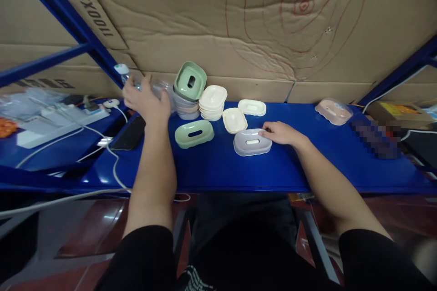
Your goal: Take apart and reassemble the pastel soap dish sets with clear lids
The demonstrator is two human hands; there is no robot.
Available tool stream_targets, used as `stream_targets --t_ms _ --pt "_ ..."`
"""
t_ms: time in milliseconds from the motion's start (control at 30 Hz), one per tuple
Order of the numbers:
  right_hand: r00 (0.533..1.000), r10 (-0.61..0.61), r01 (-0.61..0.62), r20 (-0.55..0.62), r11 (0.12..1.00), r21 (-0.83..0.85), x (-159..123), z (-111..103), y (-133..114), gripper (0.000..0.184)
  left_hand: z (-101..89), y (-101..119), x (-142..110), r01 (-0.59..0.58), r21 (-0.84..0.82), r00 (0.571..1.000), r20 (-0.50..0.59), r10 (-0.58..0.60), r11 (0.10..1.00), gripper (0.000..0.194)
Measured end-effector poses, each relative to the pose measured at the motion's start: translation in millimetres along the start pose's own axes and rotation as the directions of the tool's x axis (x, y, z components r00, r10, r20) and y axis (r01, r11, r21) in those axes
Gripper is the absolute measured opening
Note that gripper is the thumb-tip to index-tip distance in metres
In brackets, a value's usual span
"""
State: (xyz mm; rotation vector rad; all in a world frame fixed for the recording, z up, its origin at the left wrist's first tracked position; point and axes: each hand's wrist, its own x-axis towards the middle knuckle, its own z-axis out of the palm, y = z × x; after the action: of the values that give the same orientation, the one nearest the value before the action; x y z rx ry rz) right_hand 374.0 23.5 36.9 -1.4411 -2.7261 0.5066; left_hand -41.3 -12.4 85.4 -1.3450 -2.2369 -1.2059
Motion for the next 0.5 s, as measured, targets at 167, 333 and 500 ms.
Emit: stream_targets --t_ms 167,333,500 --pt "1.0 0.007 -0.007 0.003 1.0 0.011 -0.5 -0.3 -4.2 0.035 20.4 -12.1 0.9 0.054 -0.031 0.997 0.063 -0.052 0.998 0.061" --pt "1.0 0.004 -0.004 0.0 1.0 0.011 -0.4 0.3 -3.8 0.037 24.3 -16.0 2.6 0.031 -0.053 0.998 0.062 -0.028 0.998 0.055" --pt "1.0 -0.011 0.011 -0.004 1.0 0.01 0.3 2.0 -1.7 0.039 19.5 -17.6 5.1 0.048 0.02 0.995 0.083 -0.05 0.999 0.049"
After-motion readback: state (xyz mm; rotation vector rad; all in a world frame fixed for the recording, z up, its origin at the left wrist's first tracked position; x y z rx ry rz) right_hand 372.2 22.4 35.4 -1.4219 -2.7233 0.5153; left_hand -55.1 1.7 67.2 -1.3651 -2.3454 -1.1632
